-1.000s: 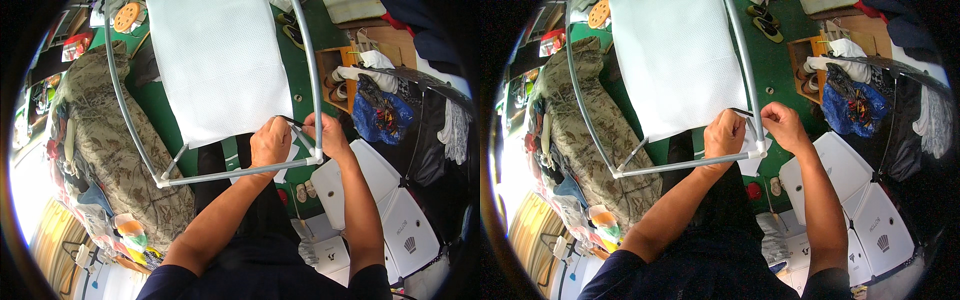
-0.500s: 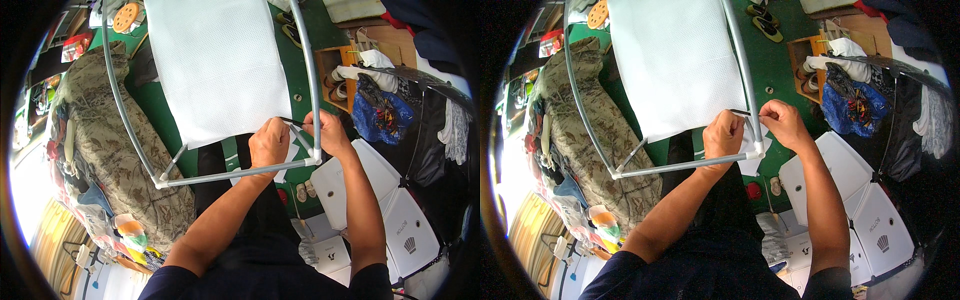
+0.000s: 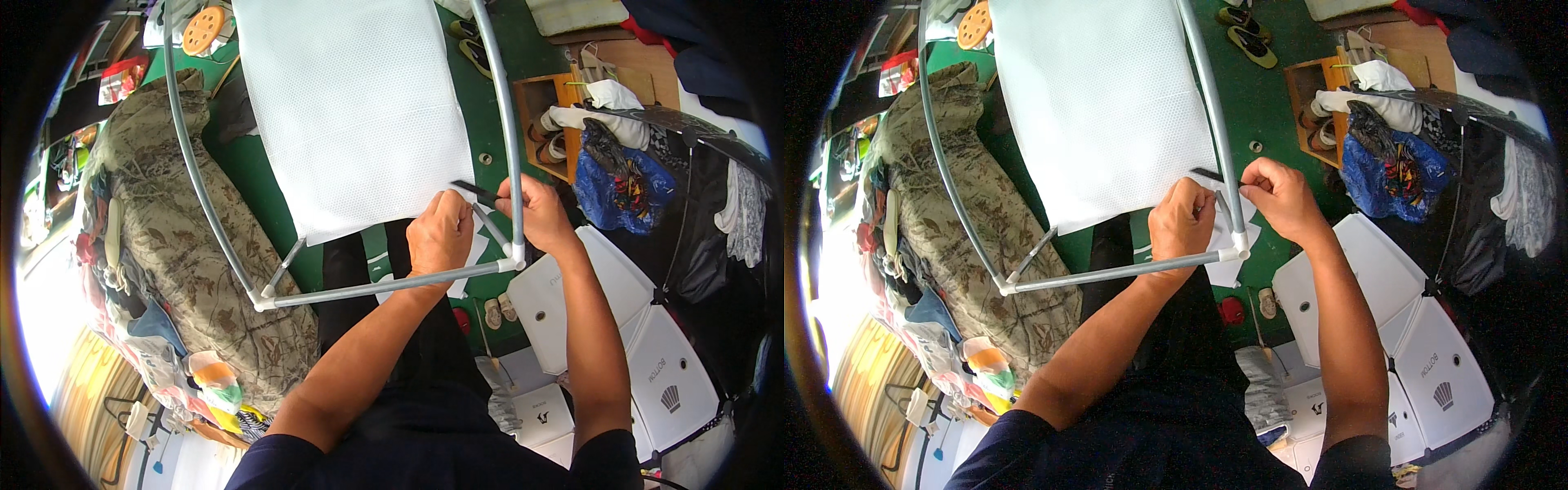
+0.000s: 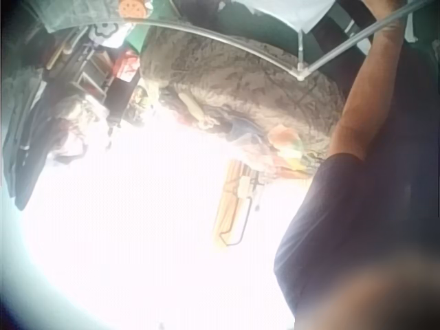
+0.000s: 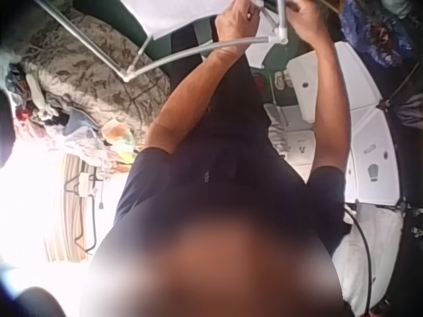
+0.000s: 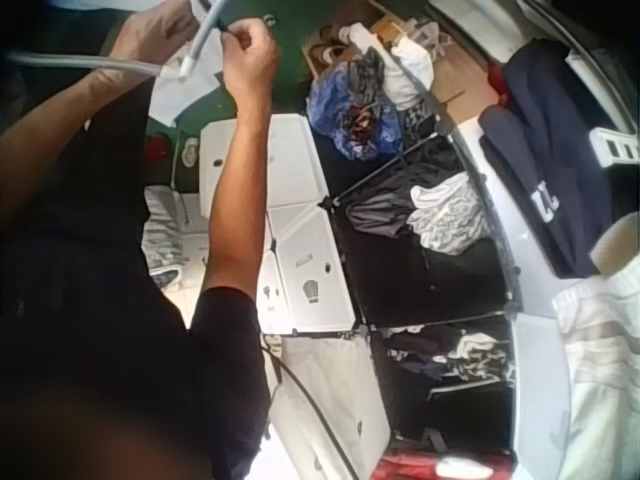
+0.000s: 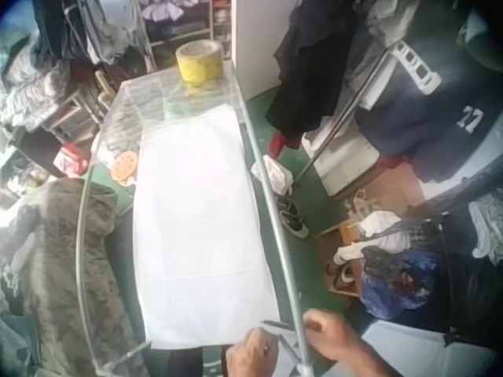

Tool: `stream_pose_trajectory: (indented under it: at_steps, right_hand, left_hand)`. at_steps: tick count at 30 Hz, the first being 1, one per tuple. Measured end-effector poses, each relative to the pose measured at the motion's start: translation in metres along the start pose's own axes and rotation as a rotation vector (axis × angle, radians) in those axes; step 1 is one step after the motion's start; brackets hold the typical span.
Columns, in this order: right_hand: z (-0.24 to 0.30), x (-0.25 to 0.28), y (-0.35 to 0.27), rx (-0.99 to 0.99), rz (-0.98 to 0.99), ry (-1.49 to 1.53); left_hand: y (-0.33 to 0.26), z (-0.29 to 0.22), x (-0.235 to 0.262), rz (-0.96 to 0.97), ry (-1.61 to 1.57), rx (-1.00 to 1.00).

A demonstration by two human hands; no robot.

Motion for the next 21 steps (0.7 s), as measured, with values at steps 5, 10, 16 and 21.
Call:
stream_pose_trajectory:
  at_steps: [5,10,16,21]
  right_hand:
    - [0.006,-0.007,0.003,-0.009,0.000,0.115]
    - [0.014,-0.015,0.008,0.070,-0.044,0.224]
    - [0.008,-0.013,-0.001,-0.075,-0.007,0.278]
    - [-0.026,0.005,-0.026,-0.145,-0.110,0.514]
  left_hand:
    - [-0.001,0.001,0.001,0.006,-0.040,0.040]
    - [0.000,0.006,0.003,-0.003,-0.098,0.079]
    - [-0.001,0.015,0.005,0.043,-0.197,0.235]
    - [0.004,0.007,0.015,-0.015,-0.215,0.121]
Point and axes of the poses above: each hand's wrist, its own y-axis towards the middle knuckle, its own x-axis out of the back of the hand, z = x × y, the point moved 10 cm from there along y, towards the middle knuckle, and after that the axes turned 2 degrees about x, right-handed, at the moved point
